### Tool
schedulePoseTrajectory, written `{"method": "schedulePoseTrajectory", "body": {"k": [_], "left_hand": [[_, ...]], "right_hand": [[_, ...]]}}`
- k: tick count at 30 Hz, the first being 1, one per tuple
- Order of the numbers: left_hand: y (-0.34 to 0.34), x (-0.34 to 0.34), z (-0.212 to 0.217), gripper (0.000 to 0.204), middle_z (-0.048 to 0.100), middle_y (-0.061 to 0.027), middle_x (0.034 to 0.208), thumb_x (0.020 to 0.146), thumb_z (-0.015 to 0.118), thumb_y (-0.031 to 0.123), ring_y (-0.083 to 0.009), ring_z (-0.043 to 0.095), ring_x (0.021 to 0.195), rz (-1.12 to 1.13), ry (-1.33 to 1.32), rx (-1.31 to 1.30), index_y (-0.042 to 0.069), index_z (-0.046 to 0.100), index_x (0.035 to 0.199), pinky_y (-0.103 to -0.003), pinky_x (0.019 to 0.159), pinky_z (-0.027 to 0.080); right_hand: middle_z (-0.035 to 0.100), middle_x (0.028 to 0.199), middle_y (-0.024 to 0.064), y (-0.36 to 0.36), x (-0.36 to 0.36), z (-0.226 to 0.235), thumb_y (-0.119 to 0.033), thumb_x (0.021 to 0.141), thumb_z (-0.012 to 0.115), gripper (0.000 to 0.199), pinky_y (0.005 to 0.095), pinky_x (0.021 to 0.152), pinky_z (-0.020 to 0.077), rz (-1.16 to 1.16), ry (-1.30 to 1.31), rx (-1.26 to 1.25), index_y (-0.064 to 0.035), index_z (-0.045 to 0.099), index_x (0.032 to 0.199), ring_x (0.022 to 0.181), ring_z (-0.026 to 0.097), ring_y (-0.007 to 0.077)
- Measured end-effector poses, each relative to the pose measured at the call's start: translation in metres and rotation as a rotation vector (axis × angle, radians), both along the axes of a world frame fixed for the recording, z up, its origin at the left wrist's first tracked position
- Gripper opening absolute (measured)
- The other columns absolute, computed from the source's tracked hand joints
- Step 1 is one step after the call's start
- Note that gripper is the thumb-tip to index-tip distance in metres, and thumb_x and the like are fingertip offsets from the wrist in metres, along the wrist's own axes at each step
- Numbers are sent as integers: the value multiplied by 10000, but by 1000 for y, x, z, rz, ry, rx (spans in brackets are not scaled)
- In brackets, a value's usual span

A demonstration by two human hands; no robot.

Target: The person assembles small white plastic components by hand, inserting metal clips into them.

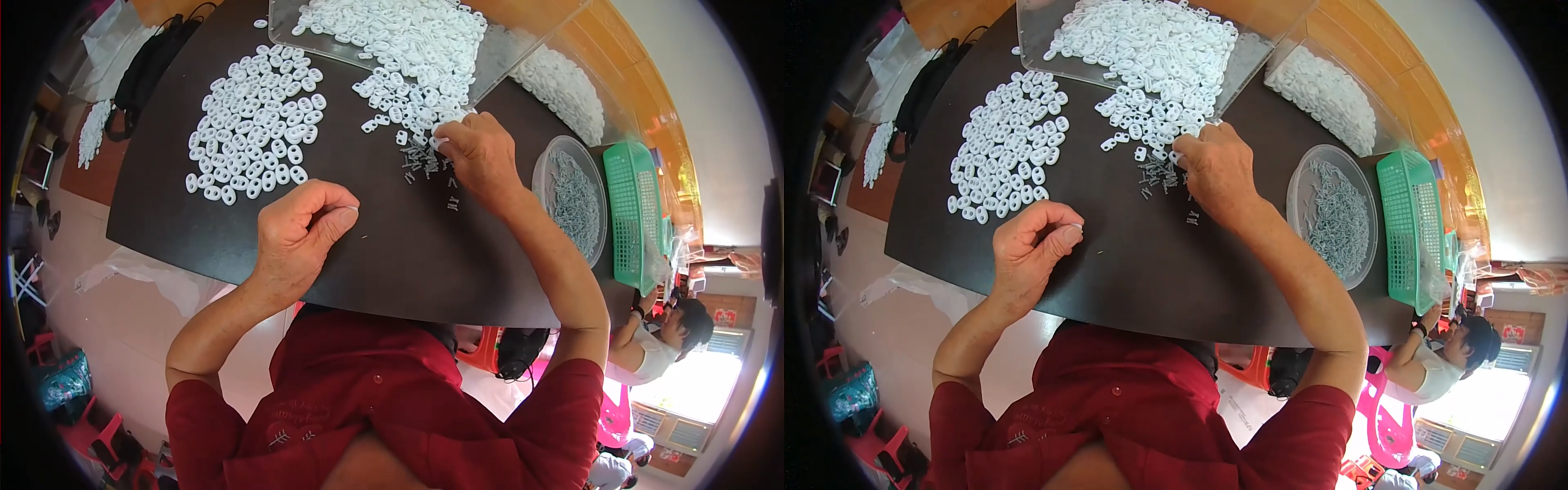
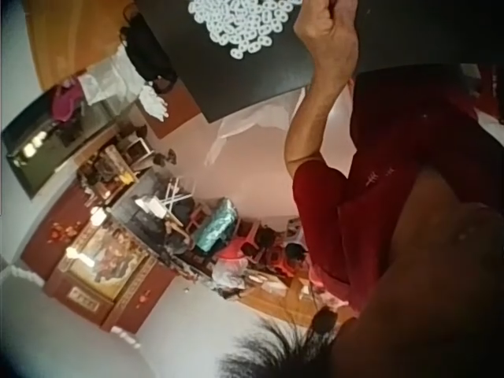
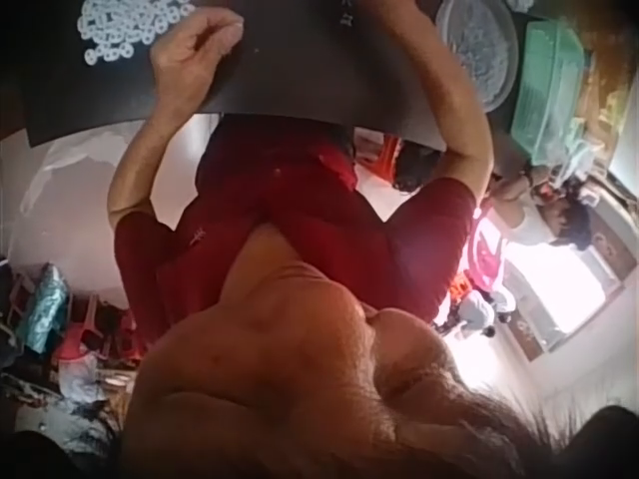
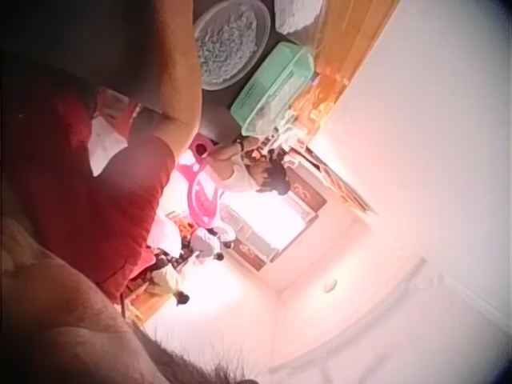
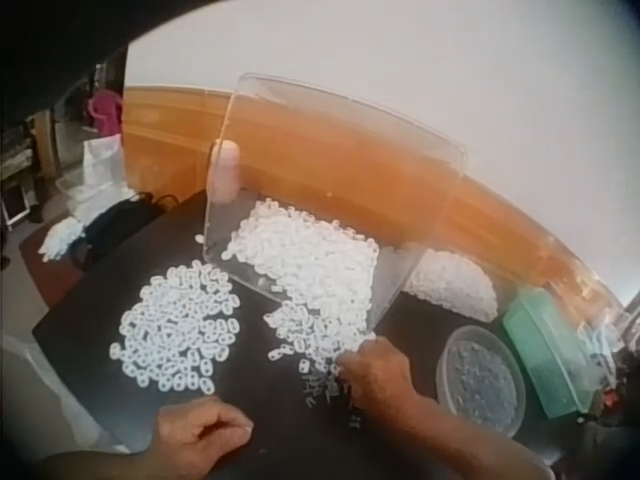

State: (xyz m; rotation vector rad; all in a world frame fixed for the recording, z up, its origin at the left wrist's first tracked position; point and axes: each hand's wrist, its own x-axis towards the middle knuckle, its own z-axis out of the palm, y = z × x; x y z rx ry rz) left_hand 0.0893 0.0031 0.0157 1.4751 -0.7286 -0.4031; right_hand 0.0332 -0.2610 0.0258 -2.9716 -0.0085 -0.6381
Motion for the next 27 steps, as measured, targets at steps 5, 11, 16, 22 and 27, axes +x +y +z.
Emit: {"method": "schedulePoseTrajectory", "body": {"k": [5,11,16,22,27], "left_hand": [[-1,-5,1,78,567,17,746,885,612,74,-46,501,657,-48,226,-75,-2,603,901,-189,586,409],[-8,-11,7,82,571,14,735,890,613,94,-39,519,657,-71,383,-97,18,612,921,-186,563,421],[-6,-7,2,106,611,-50,795,870,627,73,-84,571,690,-106,453,-132,-11,622,933,-206,599,471],[-8,-9,-1,133,622,-71,820,840,648,36,-105,585,703,-63,500,-200,-22,627,958,-228,623,495],[-7,-10,-3,174,619,-56,818,816,650,-12,-95,575,713,-8,524,-203,-27,638,988,-219,620,489]], "right_hand": [[552,714,66,5,0,3,-63,689,675,138,381,623,444,39,36,2,-106,641,817,734,541,261],[570,730,72,5,1,2,-50,698,664,173,384,643,449,30,49,33,-81,631,865,753,549,265],[596,744,75,26,-8,15,-30,702,669,175,366,645,451,37,-31,114,-66,648,871,738,556,258],[577,716,75,50,-28,7,-14,698,682,119,347,623,444,52,20,319,-48,658,809,699,552,247],[554,691,75,57,-24,1,-21,684,700,103,353,608,440,57,-3,222,-40,640,766,685,541,252]]}}
